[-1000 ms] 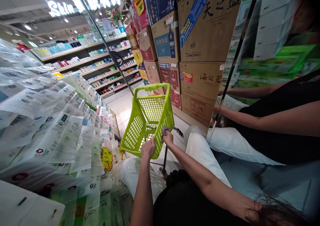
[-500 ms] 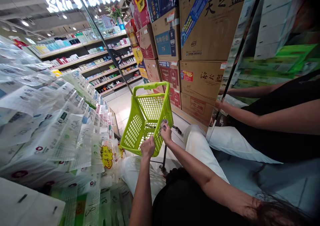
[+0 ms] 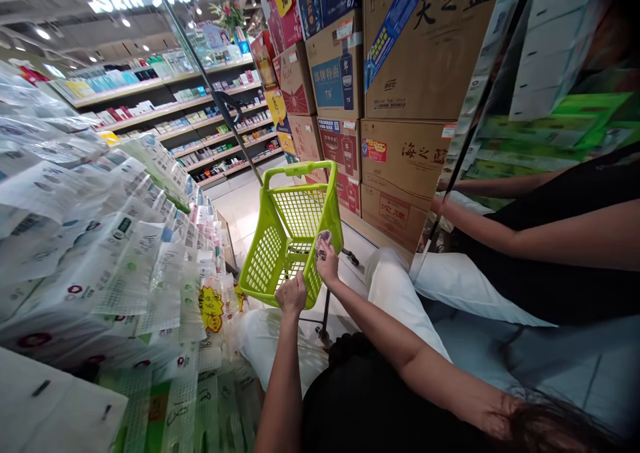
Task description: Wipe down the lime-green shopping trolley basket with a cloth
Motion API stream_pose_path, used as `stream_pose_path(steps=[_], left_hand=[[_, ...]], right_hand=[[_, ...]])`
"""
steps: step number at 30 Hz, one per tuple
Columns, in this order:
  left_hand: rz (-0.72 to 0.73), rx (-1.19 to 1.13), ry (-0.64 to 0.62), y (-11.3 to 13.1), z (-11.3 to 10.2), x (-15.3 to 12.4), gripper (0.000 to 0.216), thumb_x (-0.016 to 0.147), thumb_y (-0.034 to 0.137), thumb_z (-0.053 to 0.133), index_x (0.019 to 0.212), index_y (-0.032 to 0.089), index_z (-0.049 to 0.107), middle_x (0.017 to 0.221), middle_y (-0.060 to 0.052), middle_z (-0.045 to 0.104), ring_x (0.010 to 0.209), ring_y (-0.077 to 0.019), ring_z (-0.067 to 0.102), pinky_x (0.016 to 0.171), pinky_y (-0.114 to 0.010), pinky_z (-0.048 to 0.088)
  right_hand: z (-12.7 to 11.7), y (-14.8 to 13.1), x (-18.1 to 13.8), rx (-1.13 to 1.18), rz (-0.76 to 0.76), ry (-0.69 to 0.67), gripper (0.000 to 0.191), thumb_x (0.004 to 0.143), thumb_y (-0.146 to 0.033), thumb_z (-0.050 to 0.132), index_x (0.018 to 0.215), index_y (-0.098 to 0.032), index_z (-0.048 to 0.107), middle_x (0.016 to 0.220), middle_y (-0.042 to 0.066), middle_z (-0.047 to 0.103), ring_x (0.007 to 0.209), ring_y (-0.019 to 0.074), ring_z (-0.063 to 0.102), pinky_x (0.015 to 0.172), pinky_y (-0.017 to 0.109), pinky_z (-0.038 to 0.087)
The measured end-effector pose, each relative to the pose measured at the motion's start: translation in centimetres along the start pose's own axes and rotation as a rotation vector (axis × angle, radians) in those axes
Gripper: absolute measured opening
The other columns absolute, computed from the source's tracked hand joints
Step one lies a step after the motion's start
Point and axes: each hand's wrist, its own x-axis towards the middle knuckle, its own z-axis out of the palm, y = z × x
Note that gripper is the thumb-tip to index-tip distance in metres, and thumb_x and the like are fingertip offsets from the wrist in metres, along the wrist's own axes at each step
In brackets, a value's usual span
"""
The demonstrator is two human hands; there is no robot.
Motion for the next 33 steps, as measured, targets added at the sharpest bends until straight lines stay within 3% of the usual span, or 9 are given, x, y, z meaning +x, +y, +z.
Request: stream_pose_path(steps=[2,5,7,11,14,19,24,26,33], left_hand=[[-0.003,-0.008,0.006,0.1,0.2,0.0,0.066,0.107,0.044,0.020,0.100,0.018,0.080,0.108,-0.015,0.078,0.101,-0.0268,0.072,0.084,-0.035,0.047],[-0.008,-0.014,0.015,0.0,0.4,0.2,0.067,0.107,0.044,0.020,0.099,0.017,0.081,0.106,-0.016,0.078,0.100,-0.0265,0.072,0.082,-0.034,0.046],[-0.002,-0.016,0.019,0.0,0.5,0.3,0.067,0.107,0.044,0.020,0.099,0.017,0.081,0.105,-0.015,0.078,0.099,-0.0260,0.072,0.082,-0.033,0.046],[-0.013,-0.020,0.028,0.3,0.6,0.5,0.068,0.107,0.046,0.019,0.099,0.018,0.080,0.105,-0.015,0.078,0.099,-0.0258,0.072,0.082,-0.033,0.046],[-0.008,-0.025,0.035,0.6,0.6,0.6,0.071,0.108,0.046,0.016,0.098,0.018,0.080,0.104,-0.016,0.078,0.098,-0.0259,0.071,0.081,-0.033,0.045],[0.009,-0.029,0.034,0.6,0.7,0.7,0.073,0.108,0.046,0.013,0.093,0.018,0.079,0.102,-0.015,0.078,0.096,-0.0243,0.071,0.079,-0.031,0.043],[0.021,-0.042,0.029,1.0,0.9,0.6,0.075,0.108,0.046,0.011,0.090,0.017,0.078,0.100,-0.016,0.077,0.094,-0.0246,0.070,0.077,-0.031,0.042],[0.028,-0.045,0.034,1.2,1.0,0.5,0.076,0.108,0.045,0.010,0.090,0.016,0.078,0.099,-0.017,0.077,0.094,-0.0251,0.070,0.077,-0.031,0.042],[0.034,-0.047,0.028,1.3,1.1,0.2,0.077,0.107,0.044,0.008,0.088,0.016,0.078,0.098,-0.017,0.077,0.093,-0.0263,0.071,0.075,-0.033,0.042]], right_hand=[[-0.3,0.5,-0.9,-0.022,0.002,-0.040,0.063,0.075,-0.006,0.051,0.134,-0.018,0.067,0.132,0.011,0.064,0.119,0.0226,0.063,0.106,0.032,0.049],[-0.7,1.5,-2.3,-0.099,0.156,-0.110,0.051,0.073,-0.005,0.053,0.117,-0.015,0.076,0.114,0.012,0.070,0.105,0.0247,0.068,0.097,0.034,0.054],[-0.6,1.4,-2.5,-0.113,0.209,-0.119,0.051,0.073,-0.005,0.054,0.117,-0.015,0.076,0.110,0.012,0.071,0.104,0.0255,0.068,0.097,0.035,0.054],[-0.1,-0.2,-1.3,-0.012,0.061,-0.047,0.067,0.072,-0.005,0.052,0.135,-0.020,0.068,0.131,0.010,0.065,0.120,0.0233,0.062,0.109,0.033,0.047],[0.0,-0.2,-1.3,0.032,-0.019,-0.023,0.069,0.070,-0.006,0.054,0.136,-0.020,0.067,0.135,0.010,0.063,0.124,0.0237,0.060,0.111,0.033,0.046],[-0.3,1.7,-2.4,-0.055,0.185,-0.122,0.050,0.068,-0.006,0.056,0.112,-0.019,0.078,0.112,0.009,0.072,0.107,0.0246,0.068,0.099,0.035,0.054],[0.2,0.3,-1.2,0.070,0.050,-0.050,0.072,0.063,-0.005,0.053,0.132,-0.021,0.070,0.131,0.008,0.066,0.118,0.0230,0.064,0.103,0.031,0.052],[0.2,0.0,-1.4,0.086,0.012,-0.024,0.072,0.065,-0.006,0.052,0.133,-0.020,0.069,0.135,0.010,0.063,0.121,0.0237,0.062,0.106,0.033,0.051],[0.0,0.9,-3.7,0.005,0.188,-0.051,0.053,0.073,-0.009,0.054,0.122,-0.014,0.074,0.121,0.015,0.069,0.110,0.0278,0.067,0.100,0.040,0.054]])
